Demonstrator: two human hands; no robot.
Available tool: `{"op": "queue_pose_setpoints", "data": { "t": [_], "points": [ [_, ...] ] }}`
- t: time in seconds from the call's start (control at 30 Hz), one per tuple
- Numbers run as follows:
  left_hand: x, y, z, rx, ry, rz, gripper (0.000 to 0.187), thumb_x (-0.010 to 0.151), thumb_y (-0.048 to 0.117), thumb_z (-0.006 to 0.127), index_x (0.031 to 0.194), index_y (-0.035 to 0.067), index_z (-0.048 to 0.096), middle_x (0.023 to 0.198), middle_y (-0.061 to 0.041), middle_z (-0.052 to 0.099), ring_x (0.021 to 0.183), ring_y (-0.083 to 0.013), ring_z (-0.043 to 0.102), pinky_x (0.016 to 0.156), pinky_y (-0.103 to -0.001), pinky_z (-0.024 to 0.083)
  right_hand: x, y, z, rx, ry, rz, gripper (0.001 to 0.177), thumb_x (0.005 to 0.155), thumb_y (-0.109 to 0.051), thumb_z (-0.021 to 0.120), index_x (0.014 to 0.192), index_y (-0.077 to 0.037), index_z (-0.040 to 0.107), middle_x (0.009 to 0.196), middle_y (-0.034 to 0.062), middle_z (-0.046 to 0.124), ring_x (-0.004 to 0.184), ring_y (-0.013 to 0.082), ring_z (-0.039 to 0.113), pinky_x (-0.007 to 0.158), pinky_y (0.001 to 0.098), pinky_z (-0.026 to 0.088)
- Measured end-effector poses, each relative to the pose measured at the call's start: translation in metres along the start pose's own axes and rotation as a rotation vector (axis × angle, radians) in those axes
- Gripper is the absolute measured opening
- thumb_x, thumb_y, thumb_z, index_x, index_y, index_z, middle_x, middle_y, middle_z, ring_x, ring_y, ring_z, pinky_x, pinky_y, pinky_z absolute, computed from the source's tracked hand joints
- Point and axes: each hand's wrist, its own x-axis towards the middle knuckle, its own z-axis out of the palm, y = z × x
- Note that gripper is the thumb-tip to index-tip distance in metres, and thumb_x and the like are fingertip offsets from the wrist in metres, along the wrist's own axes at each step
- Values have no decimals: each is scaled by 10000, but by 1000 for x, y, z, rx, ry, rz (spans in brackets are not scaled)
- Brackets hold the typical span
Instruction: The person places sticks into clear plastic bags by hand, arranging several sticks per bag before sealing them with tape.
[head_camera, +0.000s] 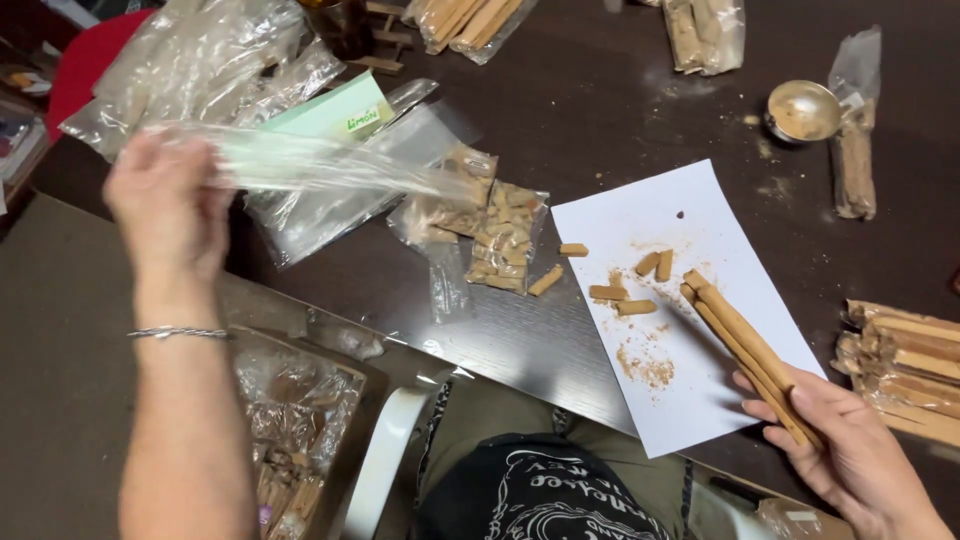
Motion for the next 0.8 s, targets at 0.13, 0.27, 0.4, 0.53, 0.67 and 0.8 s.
{"op": "queue_pose_setpoints", "data": {
  "t": [0.13,0.27,0.4,0.53,0.67,0.8],
  "points": [
    [42,5,-82,3,213,54,174,1049,-57,698,1061,111,654,812,-2,675,633,-71,650,541,-168,557,5,-5,3,-39,11,-40,472,1014,-108,496,1419,121,577,1343,299,698,1005,294,663,778,333,514],
    [122,-22,-160,-331,301,27,89,1066,24,726,991,48,685,878,-69,748,730,-94,693,664,-193,588,3,-16,14,-26,14,-38,449,1020,-76,486,1409,127,580,1340,307,696,996,283,656,796,324,513],
    [201,-59,-193,-577,369,141,171,1050,-84,713,894,-13,705,814,-108,706,676,-141,623,653,-242,574,-2,-26,27,-54,57,-66,433,1030,-27,457,1420,128,565,1333,329,672,1028,336,636,841,363,492],
    [160,-26,-94,-152,558,18,208,952,93,819,855,160,648,786,11,761,656,-74,658,560,-207,469,-2,-25,27,-62,106,-79,408,1042,-8,449,1405,138,561,1318,338,654,1053,380,621,881,408,483],
    [138,-70,-68,552,827,591,702,834,234,1102,1224,-17,575,1225,-208,647,1059,-315,724,954,-389,591,2,-18,18,-57,122,-68,414,1034,-15,465,1414,115,567,1311,321,663,1078,382,636,857,399,483],
    [32,-56,54,725,-83,889,547,934,-171,866,1321,47,546,1337,-160,597,1258,-326,570,1086,-420,395,3,-17,19,-70,155,-96,409,1038,22,455,1421,129,549,1276,341,643,1082,422,626,907,449,490]
  ]
}}
